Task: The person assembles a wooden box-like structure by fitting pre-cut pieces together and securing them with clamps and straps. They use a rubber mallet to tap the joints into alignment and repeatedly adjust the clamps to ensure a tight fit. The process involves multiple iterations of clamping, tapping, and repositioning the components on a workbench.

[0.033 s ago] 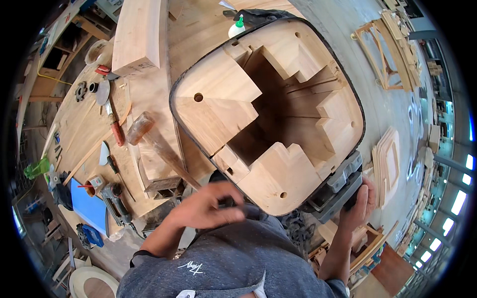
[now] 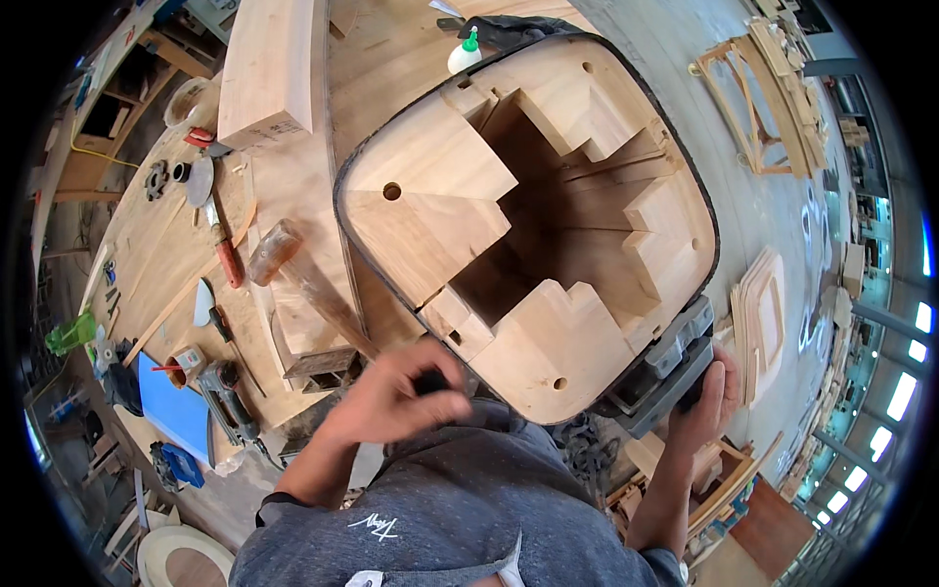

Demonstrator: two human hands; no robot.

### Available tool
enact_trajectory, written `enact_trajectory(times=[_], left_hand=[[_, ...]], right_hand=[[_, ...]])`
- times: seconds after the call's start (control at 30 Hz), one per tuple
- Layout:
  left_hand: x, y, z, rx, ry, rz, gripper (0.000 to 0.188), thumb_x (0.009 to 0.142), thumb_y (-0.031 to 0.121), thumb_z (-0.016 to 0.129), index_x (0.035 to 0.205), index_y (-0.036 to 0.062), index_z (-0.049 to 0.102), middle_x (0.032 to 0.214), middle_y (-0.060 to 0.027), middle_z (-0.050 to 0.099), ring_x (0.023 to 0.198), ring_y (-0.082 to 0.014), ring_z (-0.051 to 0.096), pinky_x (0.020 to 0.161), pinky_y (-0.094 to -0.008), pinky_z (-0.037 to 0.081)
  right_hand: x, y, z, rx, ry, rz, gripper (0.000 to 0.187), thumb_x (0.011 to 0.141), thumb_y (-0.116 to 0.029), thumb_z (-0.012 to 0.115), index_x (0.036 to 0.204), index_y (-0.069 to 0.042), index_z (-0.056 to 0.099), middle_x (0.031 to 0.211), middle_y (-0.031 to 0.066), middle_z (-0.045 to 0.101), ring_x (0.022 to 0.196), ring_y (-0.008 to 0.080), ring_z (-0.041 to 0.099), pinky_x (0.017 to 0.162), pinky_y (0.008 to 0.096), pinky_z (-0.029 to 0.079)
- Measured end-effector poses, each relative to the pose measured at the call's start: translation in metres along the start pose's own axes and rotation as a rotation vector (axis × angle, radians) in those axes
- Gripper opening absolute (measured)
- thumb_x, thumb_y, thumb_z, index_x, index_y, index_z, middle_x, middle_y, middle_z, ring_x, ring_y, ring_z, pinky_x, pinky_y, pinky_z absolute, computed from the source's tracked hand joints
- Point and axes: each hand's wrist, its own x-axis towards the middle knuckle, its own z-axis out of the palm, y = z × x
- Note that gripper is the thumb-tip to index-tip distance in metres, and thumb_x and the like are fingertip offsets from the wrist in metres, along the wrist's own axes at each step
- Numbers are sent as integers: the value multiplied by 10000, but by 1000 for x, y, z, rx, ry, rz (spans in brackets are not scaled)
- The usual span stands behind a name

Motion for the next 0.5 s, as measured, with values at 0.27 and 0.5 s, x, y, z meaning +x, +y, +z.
enact_trajectory(times=[0.27, 0.5], left_hand=[[23, -20, -37, 26, 705, 231, 375, 823, 58, 851, 1039, 38, 545, 990, -18, 553, 939, -131, 554, 898, -286, 474], [19, -51, -22, -27, 642, 145, 288, 862, 93, 831, 978, 21, 577, 926, -21, 591, 904, -129, 590, 858, -286, 498]], right_hand=[[-1, -14, 25, -110, 111, -69, 278, 1074, -203, 522, 1132, 27, 666, 877, 27, 698, 722, 46, 592, 656, 196, 452], [2, -13, 17, -234, 86, -112, 278, 1074, -215, 521, 1105, 15, 674, 875, 13, 668, 729, 52, 558, 676, 207, 438]])
